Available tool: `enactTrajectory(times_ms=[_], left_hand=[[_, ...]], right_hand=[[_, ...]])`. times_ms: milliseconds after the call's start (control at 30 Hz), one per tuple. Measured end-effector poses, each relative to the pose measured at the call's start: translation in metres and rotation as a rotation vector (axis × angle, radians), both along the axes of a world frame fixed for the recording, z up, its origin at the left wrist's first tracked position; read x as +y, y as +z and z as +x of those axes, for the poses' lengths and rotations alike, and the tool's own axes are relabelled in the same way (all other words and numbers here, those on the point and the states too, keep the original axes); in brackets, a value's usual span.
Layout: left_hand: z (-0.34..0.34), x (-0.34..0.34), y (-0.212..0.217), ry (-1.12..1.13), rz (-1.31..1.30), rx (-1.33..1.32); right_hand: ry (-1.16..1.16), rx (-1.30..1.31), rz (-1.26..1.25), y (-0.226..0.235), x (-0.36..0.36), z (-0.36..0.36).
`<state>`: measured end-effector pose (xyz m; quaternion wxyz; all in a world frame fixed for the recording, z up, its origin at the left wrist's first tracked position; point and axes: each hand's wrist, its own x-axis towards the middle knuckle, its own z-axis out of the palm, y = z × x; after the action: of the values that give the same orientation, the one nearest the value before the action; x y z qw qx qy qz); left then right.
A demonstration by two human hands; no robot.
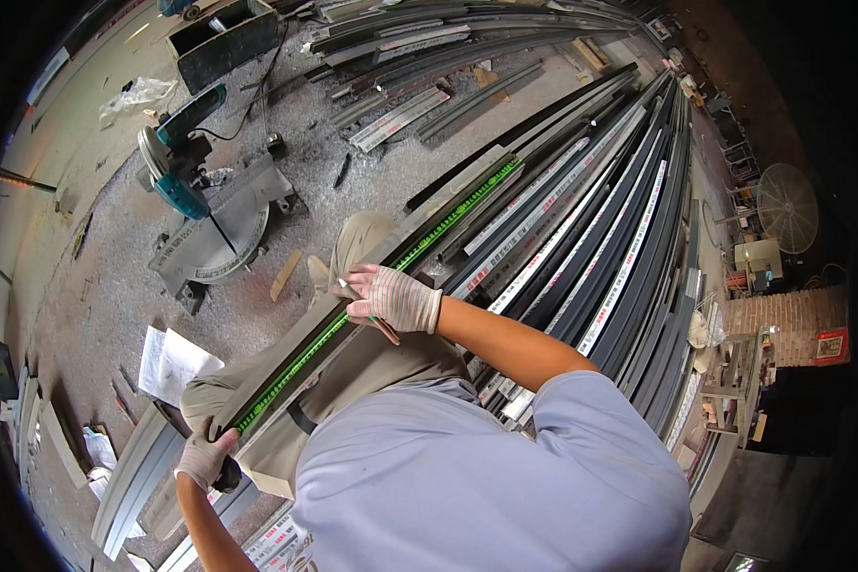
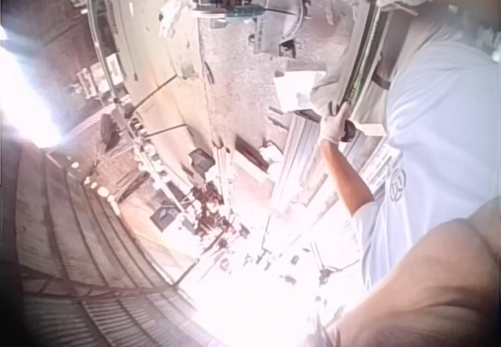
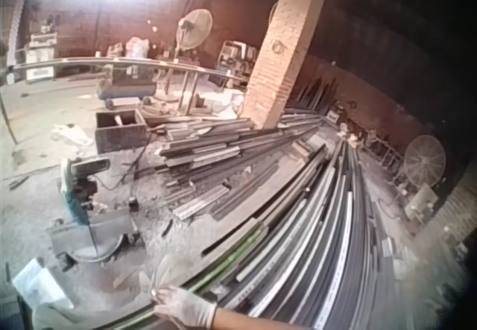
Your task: The person sits on the floor and uses a tape measure and pencil to measure and mark several long metal profiles. They handle each profile individually, mark specific lengths, and then place the profiles aside.
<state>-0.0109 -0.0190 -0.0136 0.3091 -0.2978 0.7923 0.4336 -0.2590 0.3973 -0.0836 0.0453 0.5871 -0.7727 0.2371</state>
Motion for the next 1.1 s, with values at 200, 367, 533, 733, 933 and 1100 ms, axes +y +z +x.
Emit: enactTrajectory(times_ms=[200, 367, 533, 733, 933, 1100], left_hand=[[0.001, -0.002, -0.003, 0.001, -0.015, -0.011], [0.003, -0.011, -0.012, -0.040, -0.018, -0.021], [-0.001, -0.008, -0.008, -0.043, -0.011, -0.026], [-0.004, -0.004, -0.005, -0.054, -0.071, -0.038], [0.016, -0.025, -0.029, -0.081, -0.122, 0.042], [-0.009, -0.011, 0.006, -0.146, -0.190, -0.148]], right_hand=[[-0.022, -0.047, 0.018, 0.005, 0.001, 0.003], [-0.027, -0.052, 0.041, 0.005, 0.001, 0.004], [-0.021, -0.088, 0.055, 0.004, 0.001, 0.002], [-0.023, -0.050, 0.044, 0.003, 0.003, 0.001], [0.000, -0.119, 0.081, 0.026, -0.003, 0.005], [-0.024, -0.180, 0.081, 0.040, -0.010, 0.004]])
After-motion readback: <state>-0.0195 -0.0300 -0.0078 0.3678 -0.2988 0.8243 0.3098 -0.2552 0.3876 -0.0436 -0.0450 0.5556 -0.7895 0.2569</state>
